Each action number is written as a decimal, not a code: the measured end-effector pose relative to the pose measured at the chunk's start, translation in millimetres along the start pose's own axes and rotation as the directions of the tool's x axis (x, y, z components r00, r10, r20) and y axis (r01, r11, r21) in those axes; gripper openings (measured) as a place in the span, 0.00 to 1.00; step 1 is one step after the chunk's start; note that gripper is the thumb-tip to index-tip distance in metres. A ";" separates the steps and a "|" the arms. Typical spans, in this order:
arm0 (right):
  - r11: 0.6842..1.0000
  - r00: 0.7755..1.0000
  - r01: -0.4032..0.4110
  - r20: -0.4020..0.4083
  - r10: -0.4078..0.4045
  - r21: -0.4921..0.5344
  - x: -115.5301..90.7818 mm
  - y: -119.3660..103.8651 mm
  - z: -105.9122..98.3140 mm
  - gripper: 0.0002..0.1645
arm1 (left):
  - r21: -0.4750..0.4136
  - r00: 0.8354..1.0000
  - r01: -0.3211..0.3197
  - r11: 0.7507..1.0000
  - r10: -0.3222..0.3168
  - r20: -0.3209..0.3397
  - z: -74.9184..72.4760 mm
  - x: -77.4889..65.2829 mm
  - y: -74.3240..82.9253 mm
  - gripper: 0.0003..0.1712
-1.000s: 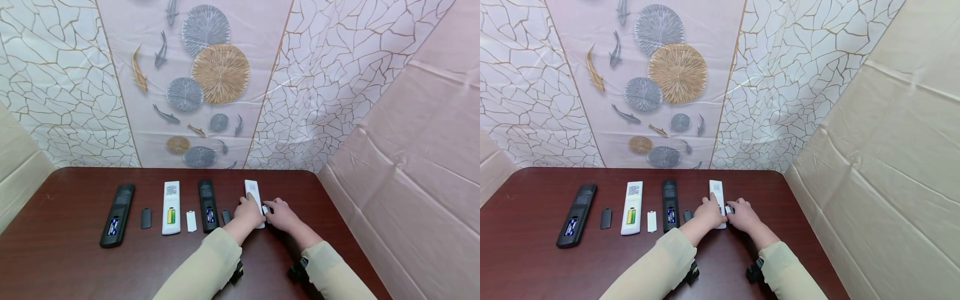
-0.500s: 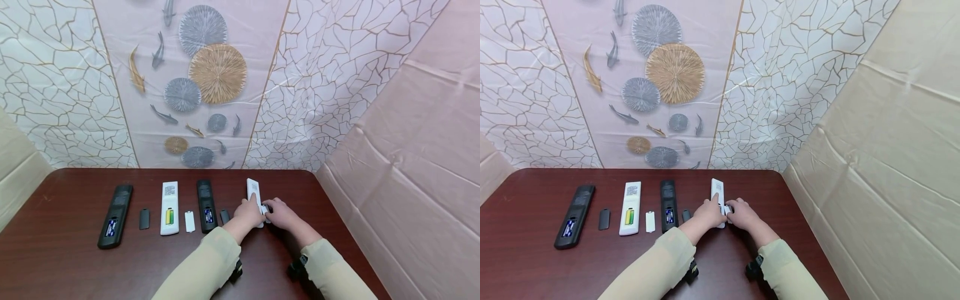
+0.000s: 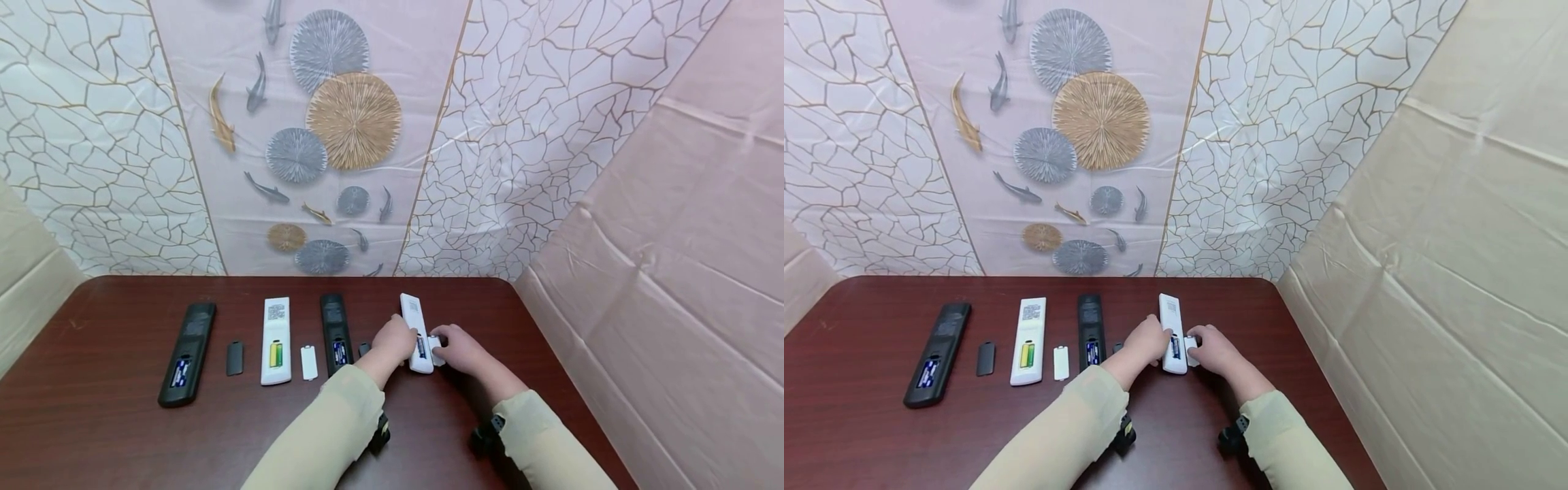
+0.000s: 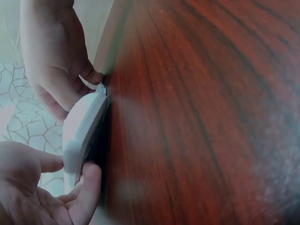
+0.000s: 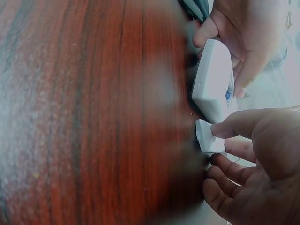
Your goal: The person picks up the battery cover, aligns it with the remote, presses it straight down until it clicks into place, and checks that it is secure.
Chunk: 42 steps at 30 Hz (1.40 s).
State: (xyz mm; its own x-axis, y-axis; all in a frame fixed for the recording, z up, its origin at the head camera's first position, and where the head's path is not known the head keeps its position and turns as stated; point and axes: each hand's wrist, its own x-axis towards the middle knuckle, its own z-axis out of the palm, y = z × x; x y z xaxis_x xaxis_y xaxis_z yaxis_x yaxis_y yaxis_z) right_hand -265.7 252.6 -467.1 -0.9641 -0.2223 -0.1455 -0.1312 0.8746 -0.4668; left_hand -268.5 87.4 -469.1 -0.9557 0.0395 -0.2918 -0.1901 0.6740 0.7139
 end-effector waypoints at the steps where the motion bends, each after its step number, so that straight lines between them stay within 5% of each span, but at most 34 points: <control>1: 1.000 1.000 -0.008 -0.001 0.008 0.013 0.2 0.5 0.1 0.19 | -0.010 1.000 0.002 1.000 -0.002 0.007 -0.6 0.4 -1.2 0.30; 6: 0.995 1.000 -0.025 -0.009 0.026 0.092 0.5 1.8 -0.6 0.17 | -0.084 1.000 -0.013 0.996 0.015 0.024 -6.3 -0.7 -4.5 0.20; 18: 0.960 0.996 -0.067 -0.034 0.079 0.270 -4.5 1.8 1.4 0.15 | -0.365 0.997 0.024 0.931 0.005 0.079 -12.1 -4.2 -4.4 0.24; 27: 0.928 0.990 -0.057 -0.099 0.100 0.367 -13.7 2.3 -0.1 0.16 | -0.551 0.995 0.036 0.834 0.020 0.095 -9.8 -6.5 -10.5 0.27; 32: 0.914 0.983 -0.038 -0.150 0.107 0.403 -17.7 0.4 -4.0 0.17 | -0.612 0.995 0.033 0.790 0.032 0.096 -10.2 -7.3 -14.7 0.27; 42: 0.890 0.967 0.040 -0.243 0.081 0.454 -28.7 -18.6 -10.9 0.18 | -0.660 0.995 0.014 0.751 0.057 0.087 -15.4 -15.0 -19.4 0.28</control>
State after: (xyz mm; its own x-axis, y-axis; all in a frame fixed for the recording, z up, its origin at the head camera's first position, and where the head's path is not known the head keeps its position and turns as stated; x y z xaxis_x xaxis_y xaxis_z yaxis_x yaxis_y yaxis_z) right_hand -238.1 247.4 -444.8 -0.9987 -0.0395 0.0334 -0.0501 0.5741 -0.8173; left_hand -253.9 62.4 -468.8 -0.9419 0.1418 -0.3045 -0.3049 0.0193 0.9522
